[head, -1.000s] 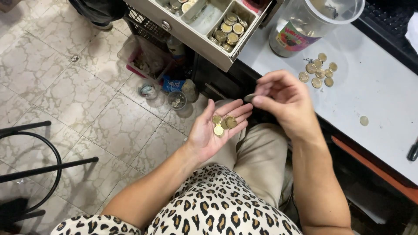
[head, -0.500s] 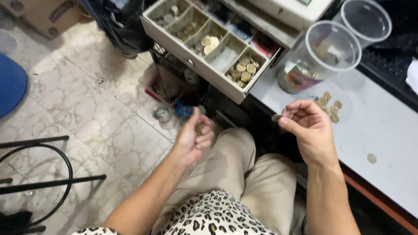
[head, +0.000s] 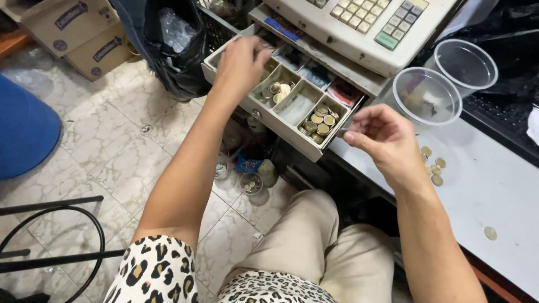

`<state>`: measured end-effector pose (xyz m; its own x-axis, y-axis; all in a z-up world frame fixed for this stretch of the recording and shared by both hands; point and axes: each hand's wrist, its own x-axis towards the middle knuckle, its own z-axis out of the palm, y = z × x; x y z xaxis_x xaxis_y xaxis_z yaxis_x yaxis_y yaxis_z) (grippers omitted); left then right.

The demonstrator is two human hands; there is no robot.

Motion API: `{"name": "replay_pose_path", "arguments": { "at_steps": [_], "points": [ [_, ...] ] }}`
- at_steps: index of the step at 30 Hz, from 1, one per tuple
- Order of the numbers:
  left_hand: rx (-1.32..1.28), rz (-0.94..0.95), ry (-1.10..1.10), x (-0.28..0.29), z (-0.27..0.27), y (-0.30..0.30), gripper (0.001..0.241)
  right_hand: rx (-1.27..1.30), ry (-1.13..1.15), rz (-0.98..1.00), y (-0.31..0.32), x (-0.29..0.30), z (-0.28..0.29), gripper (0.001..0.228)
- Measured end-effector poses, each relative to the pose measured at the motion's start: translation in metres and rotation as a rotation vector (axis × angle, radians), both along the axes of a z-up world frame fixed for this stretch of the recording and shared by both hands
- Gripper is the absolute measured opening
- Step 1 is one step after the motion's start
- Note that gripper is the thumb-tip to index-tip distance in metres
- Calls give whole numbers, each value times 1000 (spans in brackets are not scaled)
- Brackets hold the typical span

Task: Sorting, counting, and bagging coins at a checkout counter.

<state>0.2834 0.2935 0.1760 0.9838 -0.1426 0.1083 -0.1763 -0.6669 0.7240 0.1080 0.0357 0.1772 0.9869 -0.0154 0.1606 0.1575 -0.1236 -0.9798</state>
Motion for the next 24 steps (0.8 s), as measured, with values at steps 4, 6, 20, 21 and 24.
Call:
{"name": "replay_pose_path", "arguments": {
  "at_steps": [4, 6, 20, 21, 24],
  "points": [
    [110, -171, -44, 11, -25, 4, 20, 21, 30, 55, 19, 33, 16, 33],
    [-95, -67, -409, 12, -29, 15, 15, -150, 67, 128, 37, 51, 34, 24],
    [-70, -21, -609, 14, -65, 54, 54, -832, -511, 371, 94, 187, 40, 32],
    [-29, -46, -696, 13, -62, 53, 48, -971, -554, 367, 75, 169, 60, 25],
    [-22, -92, -600, -32, -38, 13, 17, -1203, -472, 337, 14, 132, 52, 6]
  ]
}}
